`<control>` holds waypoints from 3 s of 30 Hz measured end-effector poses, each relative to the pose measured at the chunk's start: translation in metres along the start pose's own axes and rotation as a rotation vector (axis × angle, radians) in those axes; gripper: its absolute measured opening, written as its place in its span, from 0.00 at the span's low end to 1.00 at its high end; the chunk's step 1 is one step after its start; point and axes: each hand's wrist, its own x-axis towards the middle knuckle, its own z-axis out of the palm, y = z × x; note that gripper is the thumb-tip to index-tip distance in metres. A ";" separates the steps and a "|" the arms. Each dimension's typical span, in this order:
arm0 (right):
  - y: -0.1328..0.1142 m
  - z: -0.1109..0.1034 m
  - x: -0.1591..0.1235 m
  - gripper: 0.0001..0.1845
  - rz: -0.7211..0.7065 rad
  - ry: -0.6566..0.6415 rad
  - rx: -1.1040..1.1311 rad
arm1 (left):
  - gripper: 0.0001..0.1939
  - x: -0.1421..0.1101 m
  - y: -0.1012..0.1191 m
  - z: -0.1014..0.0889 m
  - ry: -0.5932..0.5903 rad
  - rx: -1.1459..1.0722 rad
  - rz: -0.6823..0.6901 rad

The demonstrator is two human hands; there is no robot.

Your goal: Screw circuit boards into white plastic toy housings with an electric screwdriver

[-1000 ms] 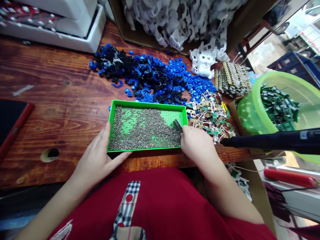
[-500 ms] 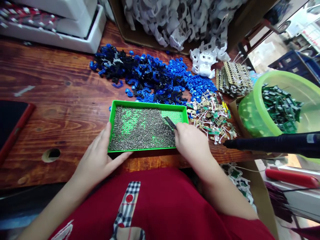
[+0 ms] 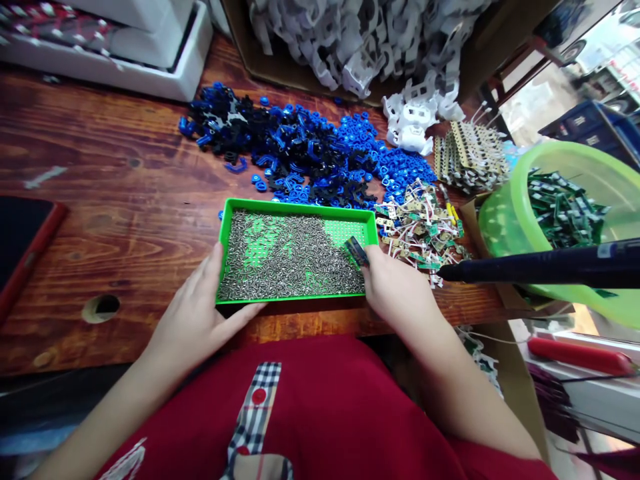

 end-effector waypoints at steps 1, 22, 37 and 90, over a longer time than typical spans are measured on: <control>0.000 -0.001 -0.001 0.12 -0.003 -0.001 0.024 | 0.49 0.000 0.000 0.000 0.002 -0.001 -0.001; 0.005 -0.010 -0.005 0.14 0.047 -0.136 -0.012 | 0.49 -0.001 -0.001 0.001 0.007 -0.012 0.018; -0.024 -0.004 0.003 0.21 0.020 0.052 0.005 | 0.49 -0.002 -0.001 0.000 0.004 -0.011 0.007; -0.032 -0.012 0.030 0.23 0.105 0.144 -0.059 | 0.51 -0.005 -0.003 0.003 0.043 0.000 0.040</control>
